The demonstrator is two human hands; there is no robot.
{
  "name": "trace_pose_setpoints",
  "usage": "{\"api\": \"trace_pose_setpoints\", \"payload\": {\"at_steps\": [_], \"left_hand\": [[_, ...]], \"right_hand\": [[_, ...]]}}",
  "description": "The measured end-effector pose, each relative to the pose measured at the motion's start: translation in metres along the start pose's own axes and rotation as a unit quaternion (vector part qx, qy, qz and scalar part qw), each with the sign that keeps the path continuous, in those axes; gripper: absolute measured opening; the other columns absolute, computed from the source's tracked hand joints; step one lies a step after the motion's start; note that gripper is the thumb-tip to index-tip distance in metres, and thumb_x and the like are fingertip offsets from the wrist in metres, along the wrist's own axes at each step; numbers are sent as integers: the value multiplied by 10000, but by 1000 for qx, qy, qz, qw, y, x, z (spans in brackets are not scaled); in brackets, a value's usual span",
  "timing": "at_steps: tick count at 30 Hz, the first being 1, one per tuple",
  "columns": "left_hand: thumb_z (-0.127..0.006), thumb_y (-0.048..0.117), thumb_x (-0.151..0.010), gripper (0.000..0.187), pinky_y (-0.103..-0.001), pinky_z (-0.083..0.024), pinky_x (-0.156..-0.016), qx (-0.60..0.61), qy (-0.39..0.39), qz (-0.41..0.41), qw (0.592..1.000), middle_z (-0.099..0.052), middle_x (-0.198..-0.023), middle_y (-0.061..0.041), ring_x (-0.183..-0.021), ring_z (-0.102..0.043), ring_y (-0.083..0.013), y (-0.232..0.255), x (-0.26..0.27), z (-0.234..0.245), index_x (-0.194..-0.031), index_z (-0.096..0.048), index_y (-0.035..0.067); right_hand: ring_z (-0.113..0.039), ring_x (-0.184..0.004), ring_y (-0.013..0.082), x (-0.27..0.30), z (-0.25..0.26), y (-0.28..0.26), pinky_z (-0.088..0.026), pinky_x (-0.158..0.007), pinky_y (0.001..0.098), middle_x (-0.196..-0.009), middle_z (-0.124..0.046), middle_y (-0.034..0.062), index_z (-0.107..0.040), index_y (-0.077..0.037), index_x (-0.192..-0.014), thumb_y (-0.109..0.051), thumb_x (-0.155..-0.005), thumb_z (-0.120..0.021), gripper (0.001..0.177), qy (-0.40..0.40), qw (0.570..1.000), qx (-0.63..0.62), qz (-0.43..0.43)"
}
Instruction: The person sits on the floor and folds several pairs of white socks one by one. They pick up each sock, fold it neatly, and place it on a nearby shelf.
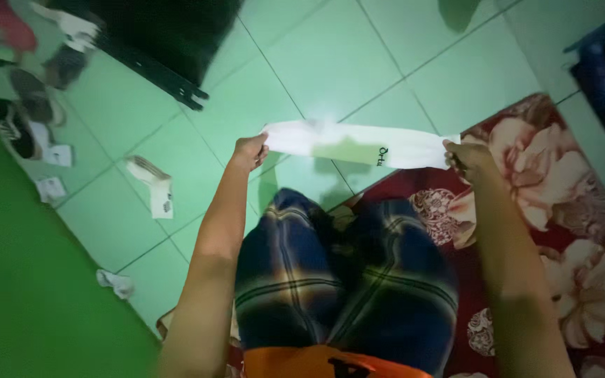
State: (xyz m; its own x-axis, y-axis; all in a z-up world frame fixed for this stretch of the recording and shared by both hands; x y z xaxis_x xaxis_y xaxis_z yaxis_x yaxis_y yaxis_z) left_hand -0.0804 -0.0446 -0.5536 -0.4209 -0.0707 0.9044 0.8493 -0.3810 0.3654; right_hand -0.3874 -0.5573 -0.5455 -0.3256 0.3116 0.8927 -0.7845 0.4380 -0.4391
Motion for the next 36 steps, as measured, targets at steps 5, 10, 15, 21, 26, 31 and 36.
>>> {"api": "trace_pose_setpoints", "payload": {"at_steps": [5,10,15,21,26,31,36], "left_hand": [[-715,348,-978,286,-329,-387,-511,-58,-27,-146,987,-576,-737,-10,-594,-462,-129,-34,-131,-38,-919,-649,76],[-663,352,-1003,309,-296,-501,-652,-16,-23,-246,969,-650,-893,-28,-767,-568,-122,-32,-210,-65,-996,-663,44],[-622,379,-1021,375,-340,-510,-666,-132,82,-283,946,-681,-833,-110,-730,-626,-187,-66,-269,-88,-969,-669,11],[-649,429,-1028,464,-409,-504,-721,-216,133,-313,915,-655,-841,-147,-762,-583,-247,-104,-318,-85,-941,-653,-27],[-694,401,-973,433,-441,-514,-806,-146,188,-317,918,-653,-999,-185,-903,-640,-302,-119,-332,-113,-1054,-606,-15],[-721,405,-946,432,-456,-524,-880,-180,227,-383,877,-691,-1044,-208,-971,-666,-339,-127,-352,-130,-1054,-624,-2],[-628,334,-998,337,-446,-537,-883,-44,200,-445,872,-680,-1059,-190,-970,-651,-322,-107,-369,-125,-1117,-585,22]], "right_hand": [[-497,-686,145,-114,7,53,-388,-624,331,-788,-612,40,-688,25,-951,-363,-998,-733,394,104,982,144,68],[-472,-762,146,-213,3,85,-384,-671,328,-941,-597,60,-677,36,-1130,-331,-1034,-736,383,81,979,73,173],[-646,-881,153,-287,-38,119,-513,-780,318,-996,-697,115,-646,41,-1226,-355,-1002,-711,460,146,971,93,166],[-661,-841,244,-316,-55,154,-518,-732,425,-979,-679,239,-626,94,-1041,-369,-1095,-668,467,106,938,139,300],[-661,-708,217,-327,-80,169,-548,-601,386,-852,-670,175,-558,-21,-1056,-385,-1034,-600,367,152,931,161,289],[-575,-777,267,-339,-81,172,-477,-683,423,-848,-615,240,-564,94,-951,-358,-1105,-672,489,210,878,244,354],[-617,-875,213,-363,-82,141,-525,-738,360,-973,-658,171,-572,30,-1093,-349,-1095,-583,379,169,902,64,393]]}}
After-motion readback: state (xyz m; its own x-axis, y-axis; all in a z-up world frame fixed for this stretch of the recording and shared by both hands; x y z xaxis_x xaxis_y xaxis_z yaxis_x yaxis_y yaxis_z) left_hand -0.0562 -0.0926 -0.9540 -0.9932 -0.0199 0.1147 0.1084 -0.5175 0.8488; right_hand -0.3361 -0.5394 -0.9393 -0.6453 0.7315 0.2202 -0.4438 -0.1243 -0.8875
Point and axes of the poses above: each hand's wrist, its own x-axis away from the middle knuckle, its own z-axis out of the back of the hand, y = z × x, the point moved 2 cm from there along -x, towards the middle knuckle
